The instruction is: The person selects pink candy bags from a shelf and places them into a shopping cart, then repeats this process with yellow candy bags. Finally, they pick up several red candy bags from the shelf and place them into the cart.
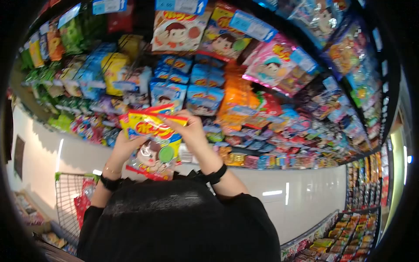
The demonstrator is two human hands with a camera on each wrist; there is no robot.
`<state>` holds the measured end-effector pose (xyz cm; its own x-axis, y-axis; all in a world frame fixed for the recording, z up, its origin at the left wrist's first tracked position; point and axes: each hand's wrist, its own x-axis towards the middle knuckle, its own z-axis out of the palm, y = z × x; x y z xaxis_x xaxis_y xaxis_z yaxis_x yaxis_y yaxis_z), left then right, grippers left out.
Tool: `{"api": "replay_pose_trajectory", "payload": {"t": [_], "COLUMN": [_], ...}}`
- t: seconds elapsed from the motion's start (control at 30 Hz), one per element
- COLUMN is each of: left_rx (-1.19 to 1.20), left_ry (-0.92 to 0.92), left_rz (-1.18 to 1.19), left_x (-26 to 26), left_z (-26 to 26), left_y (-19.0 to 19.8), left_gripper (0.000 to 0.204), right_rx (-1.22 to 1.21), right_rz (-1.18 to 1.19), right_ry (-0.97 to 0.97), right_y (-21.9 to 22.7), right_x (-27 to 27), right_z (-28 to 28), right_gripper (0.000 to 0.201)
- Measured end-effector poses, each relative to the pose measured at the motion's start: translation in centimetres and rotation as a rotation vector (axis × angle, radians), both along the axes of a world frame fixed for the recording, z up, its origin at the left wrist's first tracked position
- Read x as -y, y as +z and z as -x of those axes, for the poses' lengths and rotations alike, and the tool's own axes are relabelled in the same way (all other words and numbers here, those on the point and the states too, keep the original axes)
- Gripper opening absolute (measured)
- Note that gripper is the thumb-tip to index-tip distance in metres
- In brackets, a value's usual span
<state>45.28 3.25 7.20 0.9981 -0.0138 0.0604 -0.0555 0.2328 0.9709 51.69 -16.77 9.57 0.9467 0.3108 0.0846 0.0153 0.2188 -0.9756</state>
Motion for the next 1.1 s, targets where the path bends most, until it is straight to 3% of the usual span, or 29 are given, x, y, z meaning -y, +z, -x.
{"api": "replay_pose_trajectory", "payload": {"t": [0.1,0.13,0.17,0.23,0.3,0.43,0.5,0.57,0.7,0.87,0.97,1.03,1.07,1.1], "left_rx": [-0.063,-0.155,-0.154,0.050,-0.027,-0.113,-0.158,-0.236,-0.381,-0.391,-0.459,-0.264,-0.263,-0.327], "left_ry": [0.038,0.048,0.060,0.259,0.263,0.327,0.305,0.450,0.571,0.697,0.596,0.819,0.818,0.737], "left_rz": [-0.062,-0.066,-0.027,0.086,0.152,0.370,0.467,0.279,0.351,0.270,0.240,-0.118,-0.119,0.069], "left_x": [-2.4,-2.6,-2.2,-1.5,-2.8,-5.1,-6.4,-7.6,-9.6,-10.8,-10.9,-9.2,-9.3,-9.6], "left_z": [0.0,-0.1,-0.2,-0.1,0.8,2.1,3.0,4.4,7.0,8.4,8.3,6.9,6.5,6.3], "left_y": [-4.6,-5.4,-6.4,-6.6,-6.8,-9.2,-10.8,-12.2,-16.1,-19.8,-20.9,-19.5,-19.3,-19.0], "left_gripper": [0.022,0.024,0.024,0.030,0.032,0.032,0.032,0.031,0.028,0.027,0.027,0.028,0.028,0.029], "right_rx": [-0.144,-0.120,0.008,0.089,0.195,0.391,0.431,0.440,0.586,0.739,0.752,0.734,0.734,0.733], "right_rz": [-0.028,-0.097,-0.012,-0.049,-0.135,-0.010,0.172,0.186,0.182,0.141,0.151,0.279,0.278,0.254], "right_ry": [-0.009,-0.059,-0.172,-0.375,-0.414,-0.427,-0.409,-0.415,-0.503,-0.602,-0.634,-0.712,-0.713,-0.693], "right_y": [1.0,2.3,1.6,3.3,5.5,11.3,12.9,14.0,15.0,16.1,16.6,16.6,16.7,16.7], "right_x": [-0.4,-0.8,-0.3,0.6,2.5,5.3,7.7,7.2,7.8,8.8,8.4,8.3,8.1,8.0], "right_z": [0.2,0.6,-0.4,-2.0,-5.1,-9.1,-11.1,-12.0,-13.8,-14.8,-15.1,-15.2,-15.2,-15.1], "right_gripper": [0.010,0.009,0.010,0.013,0.016,0.018,0.027,0.028,0.023,0.022,0.020,0.025,0.025,0.026]}}
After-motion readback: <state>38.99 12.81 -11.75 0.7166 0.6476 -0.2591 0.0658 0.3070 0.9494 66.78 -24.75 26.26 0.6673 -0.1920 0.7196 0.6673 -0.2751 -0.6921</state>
